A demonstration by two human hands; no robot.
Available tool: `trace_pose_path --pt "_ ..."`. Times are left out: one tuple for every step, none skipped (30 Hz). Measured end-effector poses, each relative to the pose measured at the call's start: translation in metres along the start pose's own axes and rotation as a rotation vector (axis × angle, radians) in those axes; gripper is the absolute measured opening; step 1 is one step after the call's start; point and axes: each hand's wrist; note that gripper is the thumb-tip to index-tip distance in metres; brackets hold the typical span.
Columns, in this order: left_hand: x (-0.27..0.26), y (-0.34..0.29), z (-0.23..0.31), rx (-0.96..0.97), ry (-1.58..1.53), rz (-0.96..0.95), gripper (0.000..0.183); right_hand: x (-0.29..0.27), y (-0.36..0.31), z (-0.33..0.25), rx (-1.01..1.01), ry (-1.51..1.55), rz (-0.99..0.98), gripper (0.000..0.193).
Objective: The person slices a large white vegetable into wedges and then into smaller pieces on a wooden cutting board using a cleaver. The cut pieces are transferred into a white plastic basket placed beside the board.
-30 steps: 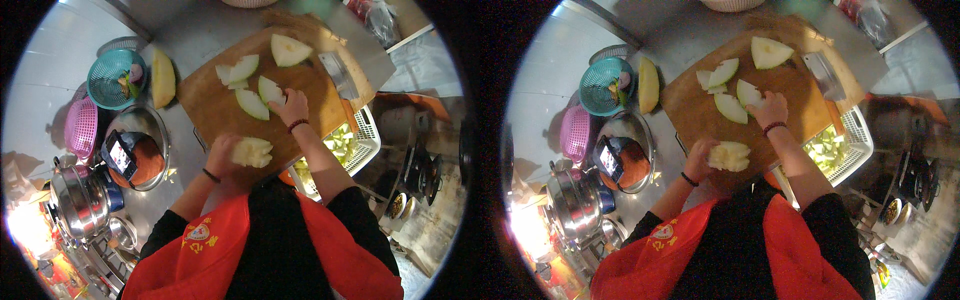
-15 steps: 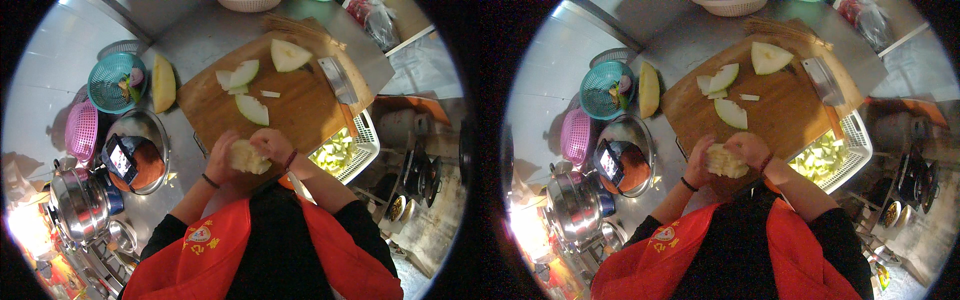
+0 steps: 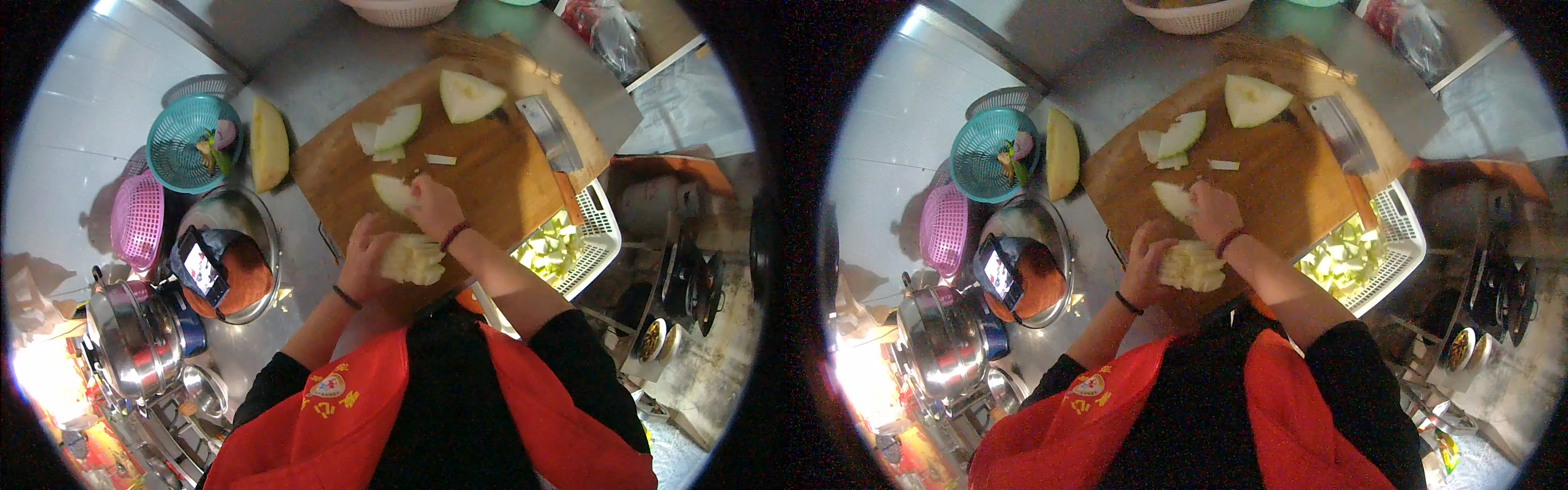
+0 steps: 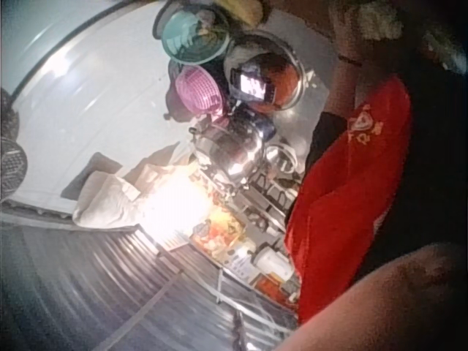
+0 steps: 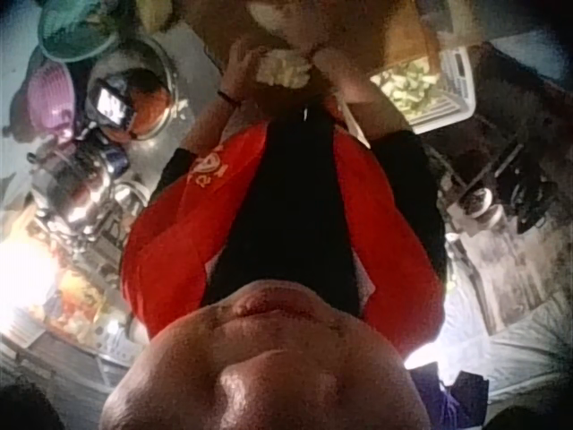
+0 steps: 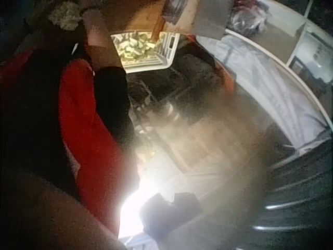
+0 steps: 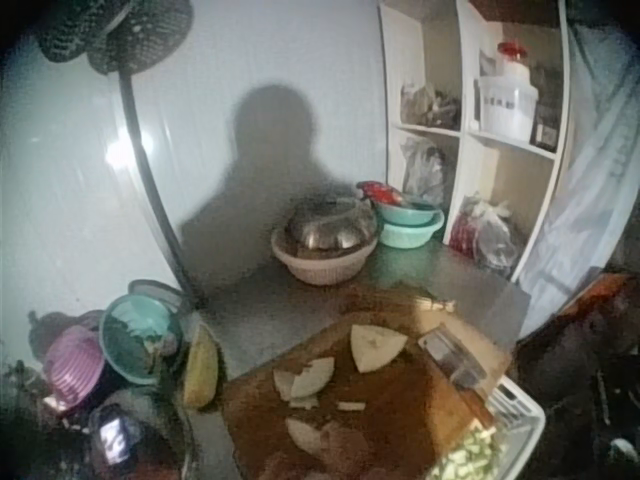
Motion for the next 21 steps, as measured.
trace_pose_path --pt "0.000 0.001 0.000 0.015 -0.006 0.052 0.083 -0.002 -0.006 0.000 -0.057 0.023 -0.030 0.027" --pt "0.001 0.002 0.000 0.035 -0.012 0.104 0.085 -0.005 -0.012 0.000 -0.180 0.070 -0.063 0.025" --pt "0.000 0.003 -0.001 0.058 -0.016 0.152 0.088 -0.009 -0.020 0.001 -0.249 0.095 -0.145 0.022" --pt "0.000 0.003 -0.002 0.046 -0.024 0.111 0.090 -0.013 -0.026 0.002 -0.293 0.111 -0.241 0.019" --pt "-0.001 0.003 -0.003 0.035 -0.027 0.067 0.092 -0.017 -0.031 0.002 -0.255 0.198 -0.245 0.019" --pt "-0.002 0.003 -0.004 0.023 -0.022 0.023 0.094 -0.021 -0.034 0.004 -0.192 0.275 -0.260 0.018" --pt "-0.003 0.003 -0.004 -0.011 -0.021 -0.018 0.094 -0.024 -0.035 0.005 -0.170 0.371 -0.268 0.017" --pt "-0.004 0.002 -0.004 -0.045 -0.012 -0.058 0.095 -0.025 -0.031 0.008 -0.132 0.256 -0.121 0.018" --pt "-0.005 0.002 -0.004 -0.064 -0.003 -0.091 0.095 -0.027 -0.020 0.013 -0.135 0.160 0.034 0.019" --pt "-0.006 0.002 -0.004 -0.065 -0.011 -0.106 0.095 -0.029 -0.008 0.019 -0.193 0.079 0.214 0.020" --pt "-0.006 0.004 -0.004 -0.051 -0.018 -0.113 0.095 -0.030 0.006 0.027 -0.152 -0.080 0.314 0.020" --pt "-0.006 0.005 -0.004 -0.042 -0.024 -0.124 0.095 -0.031 0.019 0.034 -0.165 -0.224 0.439 0.019" --pt "-0.007 0.006 -0.003 -0.042 -0.056 -0.115 0.090 -0.030 0.027 0.042 -0.121 -0.388 0.526 0.019" --pt "-0.007 0.007 -0.003 -0.046 -0.089 -0.109 0.086 -0.031 0.030 0.050 -0.152 -0.340 0.447 0.019" --pt "-0.007 0.007 -0.002 -0.050 -0.122 -0.102 0.081 -0.032 0.033 0.056 -0.126 -0.313 0.327 0.019" --pt "-0.008 0.008 -0.001 -0.042 -0.119 -0.095 0.080 -0.032 0.036 0.060 -0.053 -0.291 0.183 0.019" --pt "-0.008 0.008 0.000 -0.035 -0.116 -0.089 0.079 -0.033 0.039 0.062 -0.098 -0.279 0.153 0.019" --pt "-0.009 0.007 0.001 -0.029 -0.114 -0.085 0.078 -0.034 0.040 0.063 -0.095 -0.273 0.099 0.018" --pt "-0.009 0.007 0.002 -0.040 -0.106 -0.081 0.078 -0.036 0.041 0.062 -0.099 -0.259 0.043 0.018" --pt "-0.009 0.006 0.003 -0.050 -0.099 -0.078 0.077 -0.037 0.042 0.059 -0.103 -0.217 0.046 0.018" --pt "-0.009 0.005 0.004 -0.059 -0.092 -0.078 0.077 -0.039 0.042 0.057 -0.115 -0.167 0.046 0.018"
Point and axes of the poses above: each hand's wrist, its own y-axis towards the middle knuckle, its own x-axis out of the palm, z = x × y
